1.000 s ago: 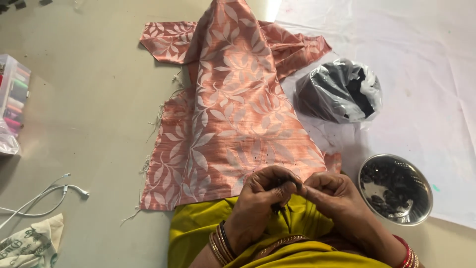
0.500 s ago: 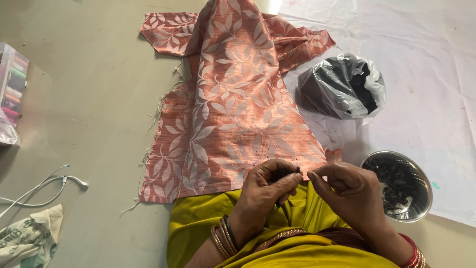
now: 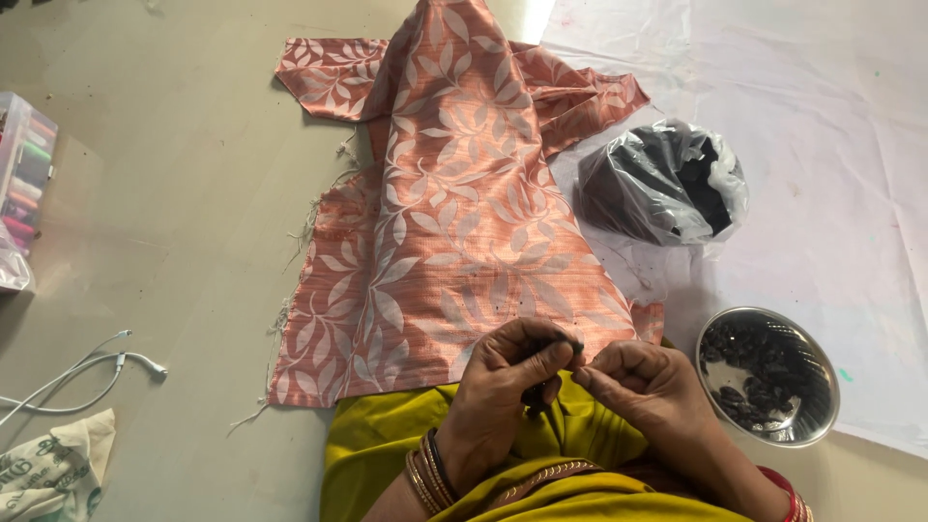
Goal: Attaching small black tassels to a piece of pink patterned fabric by hand using a needle and thread.
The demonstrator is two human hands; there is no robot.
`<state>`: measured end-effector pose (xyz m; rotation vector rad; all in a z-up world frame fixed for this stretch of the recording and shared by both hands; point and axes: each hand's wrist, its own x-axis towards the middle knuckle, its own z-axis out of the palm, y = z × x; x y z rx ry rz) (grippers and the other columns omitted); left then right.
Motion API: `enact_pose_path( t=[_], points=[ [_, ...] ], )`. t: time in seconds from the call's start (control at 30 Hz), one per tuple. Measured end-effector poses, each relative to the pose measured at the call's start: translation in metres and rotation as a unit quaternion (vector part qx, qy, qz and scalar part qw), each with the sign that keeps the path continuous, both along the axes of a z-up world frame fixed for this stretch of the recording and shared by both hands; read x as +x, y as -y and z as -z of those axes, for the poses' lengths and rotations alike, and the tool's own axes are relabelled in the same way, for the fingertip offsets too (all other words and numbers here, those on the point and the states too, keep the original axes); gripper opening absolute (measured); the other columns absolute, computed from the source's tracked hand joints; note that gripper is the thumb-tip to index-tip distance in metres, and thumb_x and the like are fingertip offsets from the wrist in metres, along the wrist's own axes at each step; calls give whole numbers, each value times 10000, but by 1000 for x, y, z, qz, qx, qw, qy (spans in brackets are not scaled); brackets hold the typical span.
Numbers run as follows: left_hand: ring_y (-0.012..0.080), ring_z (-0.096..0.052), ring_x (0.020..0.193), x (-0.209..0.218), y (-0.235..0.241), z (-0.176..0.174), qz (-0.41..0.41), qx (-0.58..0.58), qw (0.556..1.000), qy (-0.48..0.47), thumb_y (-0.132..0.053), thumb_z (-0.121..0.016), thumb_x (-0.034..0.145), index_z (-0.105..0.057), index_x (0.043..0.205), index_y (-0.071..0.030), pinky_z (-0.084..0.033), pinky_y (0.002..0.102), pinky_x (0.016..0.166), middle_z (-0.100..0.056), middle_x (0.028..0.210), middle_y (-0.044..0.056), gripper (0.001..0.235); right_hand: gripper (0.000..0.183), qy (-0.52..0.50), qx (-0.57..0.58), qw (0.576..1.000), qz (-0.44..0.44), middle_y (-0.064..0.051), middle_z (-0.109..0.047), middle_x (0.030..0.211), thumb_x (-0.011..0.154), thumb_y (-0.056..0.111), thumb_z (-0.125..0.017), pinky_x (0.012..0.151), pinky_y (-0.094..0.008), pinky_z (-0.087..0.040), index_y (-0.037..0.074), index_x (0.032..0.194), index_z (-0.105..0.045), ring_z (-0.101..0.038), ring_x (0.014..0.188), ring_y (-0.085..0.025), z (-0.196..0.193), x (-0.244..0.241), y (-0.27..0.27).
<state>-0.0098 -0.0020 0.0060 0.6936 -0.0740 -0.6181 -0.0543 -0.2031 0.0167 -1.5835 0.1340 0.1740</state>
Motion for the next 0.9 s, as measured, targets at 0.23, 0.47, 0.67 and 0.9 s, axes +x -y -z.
enact_pose_path(
  t=[0.23,0.47,0.67,0.9],
  points=[
    [35,-554,777,-5,-3,-2,55,35,993,97,-66,-698,984,-694,1087,-27,-474,188,693,-681,994,-16,111,97,90,-272,955,83,49,-597,569,821,102,-814,457,-210,-352,21,817,-761,-460,538,8,-15,-2,-2],
    [44,-551,718,-5,-1,7,76,43,993,77,-94,-713,983,-705,1135,-8,-461,196,641,-706,949,11,175,138,238,-414,873,99,-7,-506,546,788,132,-838,418,-241,-313,45,803,-732,-398,452,-33,-29,-2,-9],
    [29,-563,744,-5,0,1,51,58,993,84,-89,-724,966,-708,1133,-18,-467,193,654,-720,970,11,182,123,276,-410,863,105,12,-467,550,811,108,-830,436,-234,-292,47,816,-723,-376,468,-24,-32,-4,-9],
    [60,-685,944,-4,4,-1,-66,121,972,188,-58,-738,961,-726,1075,-6,-571,211,858,-746,1014,20,126,128,233,-377,890,108,23,-405,531,806,105,-838,447,-219,-260,48,796,-724,-334,482,-11,-38,-9,-13]
  ],
)
